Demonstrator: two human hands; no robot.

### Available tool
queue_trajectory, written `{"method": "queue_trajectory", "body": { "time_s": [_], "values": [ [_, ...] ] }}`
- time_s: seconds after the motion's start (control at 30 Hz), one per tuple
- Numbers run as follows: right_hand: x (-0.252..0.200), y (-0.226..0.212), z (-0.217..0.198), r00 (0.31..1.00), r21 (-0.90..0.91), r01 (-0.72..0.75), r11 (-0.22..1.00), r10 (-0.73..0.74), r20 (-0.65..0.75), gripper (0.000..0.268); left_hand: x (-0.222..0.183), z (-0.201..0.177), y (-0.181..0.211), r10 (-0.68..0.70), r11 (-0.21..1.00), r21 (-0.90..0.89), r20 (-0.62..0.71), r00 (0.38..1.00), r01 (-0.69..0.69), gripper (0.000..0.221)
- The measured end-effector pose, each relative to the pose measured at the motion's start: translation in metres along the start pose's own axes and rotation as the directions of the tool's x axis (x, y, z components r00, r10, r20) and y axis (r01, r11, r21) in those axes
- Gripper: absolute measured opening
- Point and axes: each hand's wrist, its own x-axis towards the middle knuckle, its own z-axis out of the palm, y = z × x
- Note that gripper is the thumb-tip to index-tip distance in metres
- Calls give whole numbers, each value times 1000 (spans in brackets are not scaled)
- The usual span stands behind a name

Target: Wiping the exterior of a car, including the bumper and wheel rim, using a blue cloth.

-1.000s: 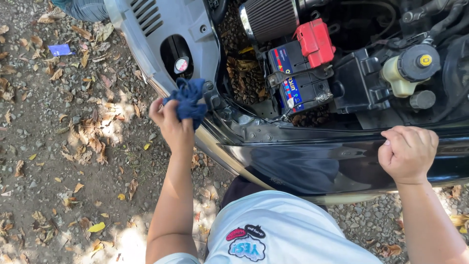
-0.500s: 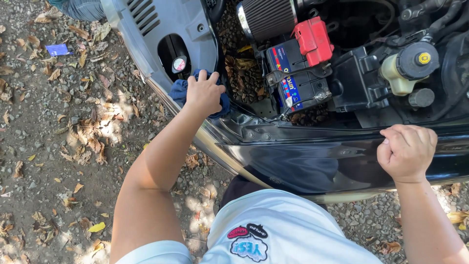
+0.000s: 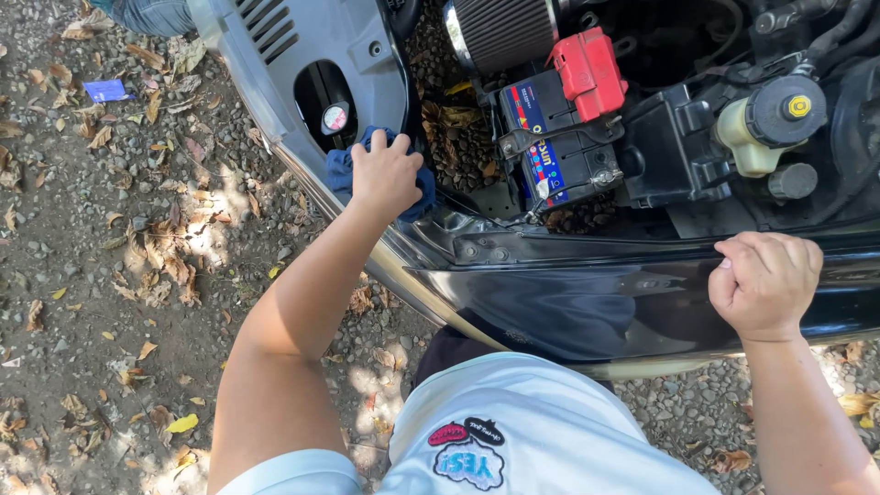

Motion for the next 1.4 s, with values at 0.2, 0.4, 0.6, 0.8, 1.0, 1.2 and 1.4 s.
{"method": "queue_trajectory", "body": {
  "time_s": [0.2,0.4,0.6,0.8,1.0,1.2,1.4],
  "values": [
    [2,-1,-2,1000,1,1,1000,-1,2,24,-8,-19,-3,18,996,-89,153,988,-5,45],
    [-1,2,1,1000,-21,9,1000,-9,1,25,-4,24,-8,-43,969,-245,-180,983,-2,46],
    [-4,2,3,1000,-36,1,999,-1,-5,25,-22,68,-7,-392,722,-687,-504,770,-82,53],
    [-8,3,5,1000,-58,-22,998,23,7,25,-61,72,-9,-357,622,-771,-434,827,-136,49],
    [-5,3,4,1000,-52,-12,999,13,8,25,-79,65,17,-341,754,-641,-569,748,-143,43],
    [-2,1,2,1000,-47,-11,999,11,4,23,-107,27,39,-573,377,-807,-589,570,-455,42],
    [-5,3,2,1000,-57,-11,998,13,27,24,-146,19,155,196,797,-373,-583,788,-475,57]
  ]
}}
